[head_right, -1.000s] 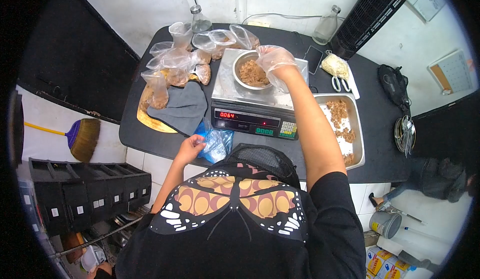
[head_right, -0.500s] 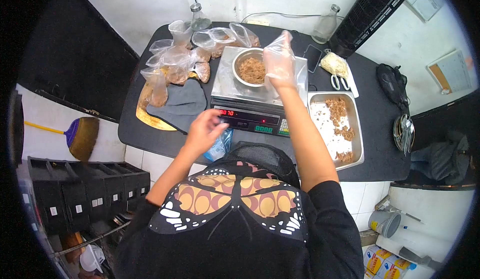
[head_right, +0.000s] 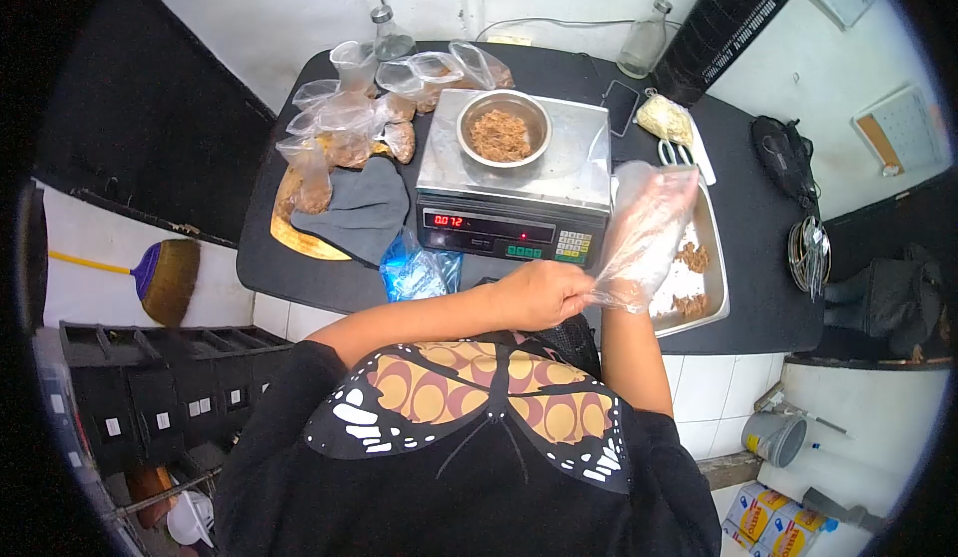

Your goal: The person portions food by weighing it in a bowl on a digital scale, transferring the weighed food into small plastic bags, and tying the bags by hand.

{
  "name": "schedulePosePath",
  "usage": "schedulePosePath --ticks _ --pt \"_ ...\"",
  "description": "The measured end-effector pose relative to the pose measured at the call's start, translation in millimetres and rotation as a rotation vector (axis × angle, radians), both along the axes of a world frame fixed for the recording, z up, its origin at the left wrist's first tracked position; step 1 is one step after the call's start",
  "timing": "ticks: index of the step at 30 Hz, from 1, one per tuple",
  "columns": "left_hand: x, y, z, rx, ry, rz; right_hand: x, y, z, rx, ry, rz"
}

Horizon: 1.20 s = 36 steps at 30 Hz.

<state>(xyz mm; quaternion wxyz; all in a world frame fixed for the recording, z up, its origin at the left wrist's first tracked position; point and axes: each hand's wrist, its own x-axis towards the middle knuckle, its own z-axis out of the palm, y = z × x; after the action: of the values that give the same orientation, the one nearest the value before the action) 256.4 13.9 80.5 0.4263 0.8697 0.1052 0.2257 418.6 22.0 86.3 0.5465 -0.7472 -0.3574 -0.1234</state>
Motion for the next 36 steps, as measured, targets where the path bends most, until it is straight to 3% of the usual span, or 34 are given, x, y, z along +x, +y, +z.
schedulePosePath --ticks 1,2,4,5,7,8,12,15,18,20,23,26,27,28,30,33,36 --pt "-2 0 1 0.017 0.082 -0.049 11 -5 -7 -0.009 -0.100 -0.094" --pt "-3 1 4 0.033 0.156 -0.106 18 -18 -6 0.142 0.258 0.084" --pt "-17 7 1 0.062 0.198 -0.168 63 -37 -19 0.140 0.224 -0.117" --pt "-28 12 16 -0.100 0.271 -0.157 86 -55 -16 0.024 0.069 -0.198" --pt "-53 18 33 -0.355 0.425 0.093 136 -97 -33 -0.030 0.093 -0.207" --pt "-73 29 2 -0.075 0.184 0.128 155 -119 -36 -0.092 0.104 -0.198" --pt "-159 45 -37 -0.371 0.365 0.588 220 -180 -73 -0.262 0.283 -0.128" --pt "-198 48 -55 -0.501 0.343 0.710 219 -180 -65 -0.506 0.313 -0.101" --pt "-203 46 -56 -0.576 0.315 0.761 229 -150 -90 -0.661 0.489 0.094" --pt "-198 46 -56 -0.580 0.291 0.758 228 -119 -99 -1.099 0.229 0.099" --pt "-190 45 -55 -0.522 0.325 0.755 211 -97 -111 -1.244 0.136 -0.011" --pt "-192 43 -57 -0.476 0.336 0.699 196 -87 -108 -1.266 0.138 0.008" --pt "-201 45 -66 -0.484 0.350 0.695 224 -83 -174 -1.265 0.007 -0.052" --pt "-197 40 -59 -0.535 0.335 0.723 218 -79 -169 -1.178 0.141 -0.149" --pt "-208 39 -69 -0.583 0.339 0.760 212 -72 -173 -1.398 -0.168 -0.042" --pt "-213 37 -74 -0.654 0.329 0.782 196 -70 -147 -1.237 0.000 -0.065" --pt "-206 38 -71 -0.678 0.341 0.795 188 -73 -136 -1.267 -0.084 0.078"
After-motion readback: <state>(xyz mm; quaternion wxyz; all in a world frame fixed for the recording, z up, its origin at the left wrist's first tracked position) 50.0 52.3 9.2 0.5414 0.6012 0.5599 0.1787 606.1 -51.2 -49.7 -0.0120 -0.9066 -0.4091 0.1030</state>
